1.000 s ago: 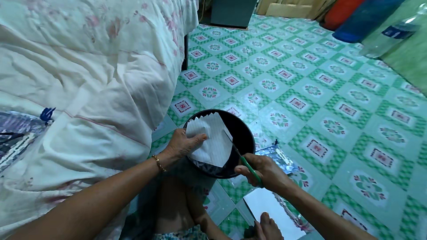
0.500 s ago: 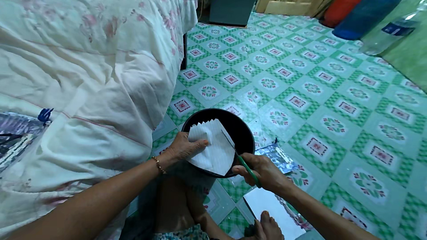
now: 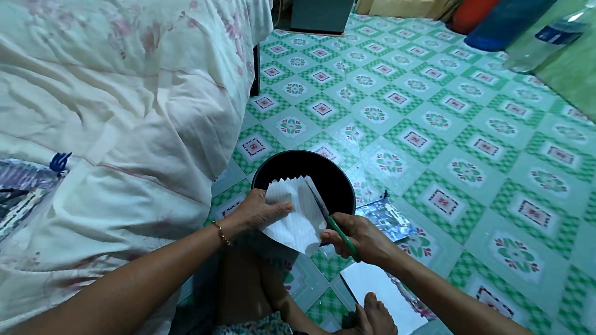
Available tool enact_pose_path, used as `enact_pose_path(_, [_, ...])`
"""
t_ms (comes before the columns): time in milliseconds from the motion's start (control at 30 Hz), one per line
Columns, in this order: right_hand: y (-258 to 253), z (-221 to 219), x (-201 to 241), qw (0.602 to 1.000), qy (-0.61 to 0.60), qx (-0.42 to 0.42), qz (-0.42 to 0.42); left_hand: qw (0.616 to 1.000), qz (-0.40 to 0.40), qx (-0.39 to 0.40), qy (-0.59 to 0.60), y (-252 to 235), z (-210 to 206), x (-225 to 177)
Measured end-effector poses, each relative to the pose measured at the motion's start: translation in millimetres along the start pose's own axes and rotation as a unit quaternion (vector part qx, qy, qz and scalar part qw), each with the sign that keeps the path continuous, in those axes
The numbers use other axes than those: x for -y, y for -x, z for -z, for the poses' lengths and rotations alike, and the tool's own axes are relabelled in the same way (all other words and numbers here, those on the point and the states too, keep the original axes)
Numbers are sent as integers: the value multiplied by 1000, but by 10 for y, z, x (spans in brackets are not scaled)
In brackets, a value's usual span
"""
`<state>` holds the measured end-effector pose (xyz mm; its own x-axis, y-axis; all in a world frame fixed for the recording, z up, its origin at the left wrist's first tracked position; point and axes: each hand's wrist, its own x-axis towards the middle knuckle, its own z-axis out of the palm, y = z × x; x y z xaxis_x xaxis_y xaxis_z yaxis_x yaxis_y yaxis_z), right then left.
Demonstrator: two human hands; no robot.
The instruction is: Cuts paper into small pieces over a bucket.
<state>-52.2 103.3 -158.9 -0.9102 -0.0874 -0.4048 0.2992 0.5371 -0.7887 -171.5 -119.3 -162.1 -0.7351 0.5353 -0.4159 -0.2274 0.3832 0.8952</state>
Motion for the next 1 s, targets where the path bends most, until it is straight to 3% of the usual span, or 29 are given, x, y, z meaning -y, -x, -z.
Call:
enact_pose_path(733, [-110, 12, 4, 992, -126, 8, -5, 999, 35, 35, -13, 11, -13, -29])
enact_pose_path(1000, [-2, 131, -89, 998, -39, 45, -25, 995, -21, -93, -34, 0, 131, -120])
